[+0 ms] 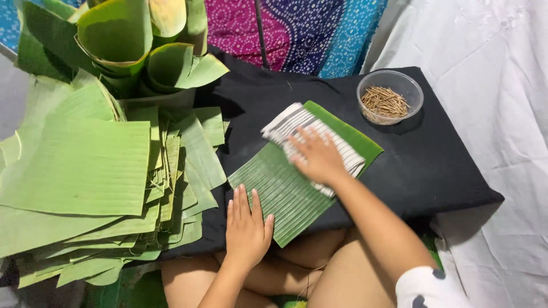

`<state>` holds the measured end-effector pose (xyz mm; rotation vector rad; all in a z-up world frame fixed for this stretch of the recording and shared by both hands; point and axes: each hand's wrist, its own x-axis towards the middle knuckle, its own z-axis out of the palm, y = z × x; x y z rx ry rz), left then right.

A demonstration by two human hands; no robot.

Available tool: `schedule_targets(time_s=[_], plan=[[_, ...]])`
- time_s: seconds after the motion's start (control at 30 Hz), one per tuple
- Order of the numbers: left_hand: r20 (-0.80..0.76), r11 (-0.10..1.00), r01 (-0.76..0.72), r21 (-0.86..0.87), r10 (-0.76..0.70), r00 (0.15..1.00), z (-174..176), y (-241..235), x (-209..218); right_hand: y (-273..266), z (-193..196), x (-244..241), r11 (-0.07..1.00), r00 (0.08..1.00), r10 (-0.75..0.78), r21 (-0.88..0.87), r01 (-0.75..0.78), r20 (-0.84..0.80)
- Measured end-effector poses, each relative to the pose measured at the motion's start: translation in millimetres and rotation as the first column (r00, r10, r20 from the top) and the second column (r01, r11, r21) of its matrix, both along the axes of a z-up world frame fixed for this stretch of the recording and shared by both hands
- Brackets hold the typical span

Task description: Cleaning banana leaves with a cloth and folding them into cones secured with small wooden pins.

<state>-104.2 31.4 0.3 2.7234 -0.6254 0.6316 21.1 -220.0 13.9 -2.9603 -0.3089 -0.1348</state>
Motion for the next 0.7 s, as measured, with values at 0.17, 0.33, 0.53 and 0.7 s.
schedule_targets(time_s=[0.17,0.33,0.53,0.7], plan=[[0.024,1.0,-0.018,0.017,0.018,1.0,-7,0,1,-39,6,16,0.982,0.979,-0.185,0.004,0.186,-0.083],[-0.009,0.998,-0.054,0.025,0.054,0.998,-21,-5,5,27,15,-48,0.996,0.996,-0.033,0.084,0.04,-0.079],[0.006,0.998,-0.065,0.02,0.065,0.998,-22,-4,12,9,14,-87,0.921,0.946,0.323,0.219,-0.322,0.033],[0.052,0.998,-0.061,0.008,0.061,0.997,-16,-5,5,-80,-9,-34,0.987,0.979,-0.159,0.056,0.152,0.131]])
